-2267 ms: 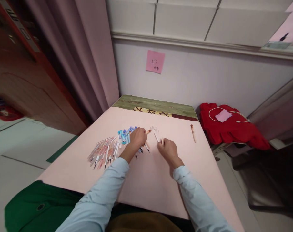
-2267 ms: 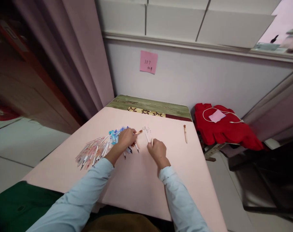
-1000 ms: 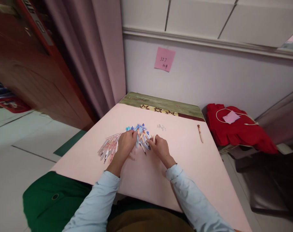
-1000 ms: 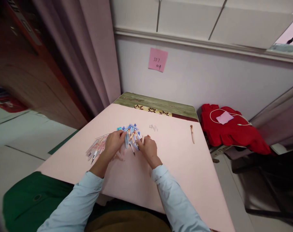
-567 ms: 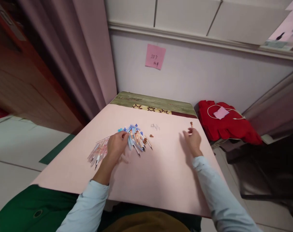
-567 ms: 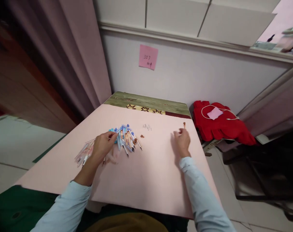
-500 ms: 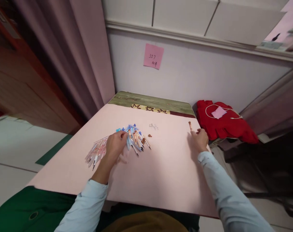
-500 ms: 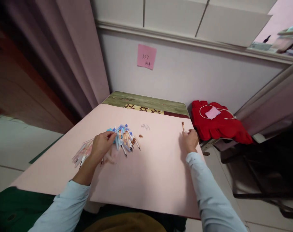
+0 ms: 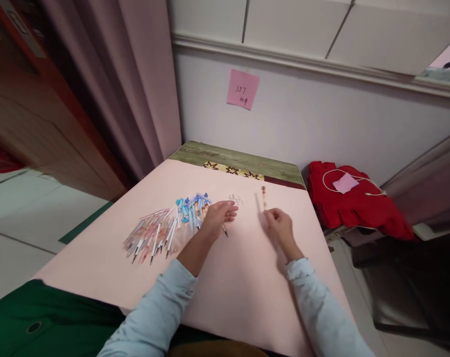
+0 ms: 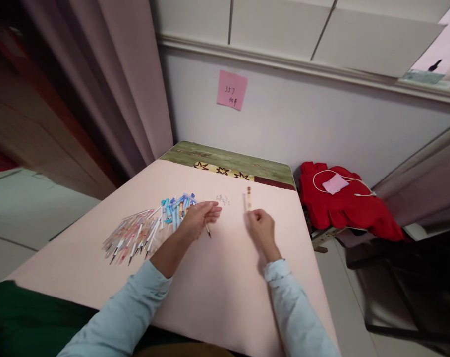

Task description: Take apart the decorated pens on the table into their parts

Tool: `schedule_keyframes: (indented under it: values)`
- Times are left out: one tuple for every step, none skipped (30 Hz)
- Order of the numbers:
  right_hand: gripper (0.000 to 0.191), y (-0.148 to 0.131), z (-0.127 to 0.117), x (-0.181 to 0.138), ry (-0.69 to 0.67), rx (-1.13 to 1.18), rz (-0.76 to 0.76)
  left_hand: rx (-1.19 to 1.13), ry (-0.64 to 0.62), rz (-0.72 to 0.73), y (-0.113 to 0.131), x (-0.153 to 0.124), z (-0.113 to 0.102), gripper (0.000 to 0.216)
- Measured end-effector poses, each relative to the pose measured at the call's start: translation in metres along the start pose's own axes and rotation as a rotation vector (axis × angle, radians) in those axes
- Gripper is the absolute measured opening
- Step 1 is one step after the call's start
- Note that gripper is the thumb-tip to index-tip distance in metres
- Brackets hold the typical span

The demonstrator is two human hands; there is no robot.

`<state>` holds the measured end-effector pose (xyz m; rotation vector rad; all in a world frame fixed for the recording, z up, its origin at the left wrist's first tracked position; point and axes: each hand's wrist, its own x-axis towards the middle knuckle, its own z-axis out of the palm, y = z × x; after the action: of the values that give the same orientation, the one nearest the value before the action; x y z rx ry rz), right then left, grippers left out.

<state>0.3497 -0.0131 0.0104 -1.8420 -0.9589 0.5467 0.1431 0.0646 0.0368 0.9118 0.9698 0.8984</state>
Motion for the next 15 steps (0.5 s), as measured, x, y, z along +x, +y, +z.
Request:
schedule_keyframes:
  values:
    - [0.034,-0.008,0.015,-0.014,-0.099,0.181,0.011,-0.083,-0.029,-0.047,-0.005,0.001,0.008,0.027]
    - [0.033,-0.014,0.028,-0.026,-0.226,0.335,0.028,-0.146,-0.053,-0.084,-0.009,0.001,0.015,0.026]
    - [0.033,-0.02,0.038,-0.035,-0.328,0.454,0.06,-0.191,-0.077,-0.106,-0.012,0.003,0.02,0.026]
    - [0.033,-0.025,0.045,-0.042,-0.406,0.533,0.096,-0.221,-0.098,-0.117,-0.013,0.004,0.023,0.024]
    - [0.032,-0.028,0.049,-0.045,-0.466,0.604,0.128,-0.241,-0.113,-0.122,-0.014,0.006,0.025,0.023]
    - [0.031,-0.03,0.051,-0.046,-0.511,0.668,0.167,-0.256,-0.125,-0.122,-0.014,0.008,0.026,0.022]
    - [0.03,-0.032,0.051,-0.044,-0.551,0.731,0.211,-0.27,-0.131,-0.119,-0.014,0.011,0.025,0.021]
    - [0.03,-0.033,0.05,-0.041,-0.592,0.796,0.261,-0.285,-0.129,-0.113,-0.014,0.013,0.025,0.019]
    - [0.031,-0.034,0.05,-0.037,-0.635,0.862,0.317,-0.302,-0.128,-0.104,-0.014,0.015,0.024,0.019]
    - [0.032,-0.035,0.049,-0.032,-0.675,0.926,0.374,-0.318,-0.127,-0.09,-0.014,0.017,0.023,0.019]
    - [0.033,-0.036,0.05,-0.028,-0.71,0.992,0.428,-0.333,-0.131,-0.072,-0.015,0.018,0.023,0.021]
    - [0.032,-0.037,0.051,-0.024,-0.736,1.061,0.473,-0.342,-0.148,-0.059,-0.015,0.019,0.023,0.023]
    - [0.031,-0.037,0.053,-0.022,-0.752,1.132,0.507,-0.347,-0.181,-0.055,-0.016,0.019,0.022,0.025]
    - [0.03,-0.038,0.055,-0.02,-0.764,1.195,0.534,-0.347,-0.228,-0.057,-0.017,0.019,0.021,0.027]
    - [0.029,-0.038,0.058,-0.019,-0.776,1.245,0.555,-0.344,-0.277,-0.063,-0.017,0.018,0.02,0.029]
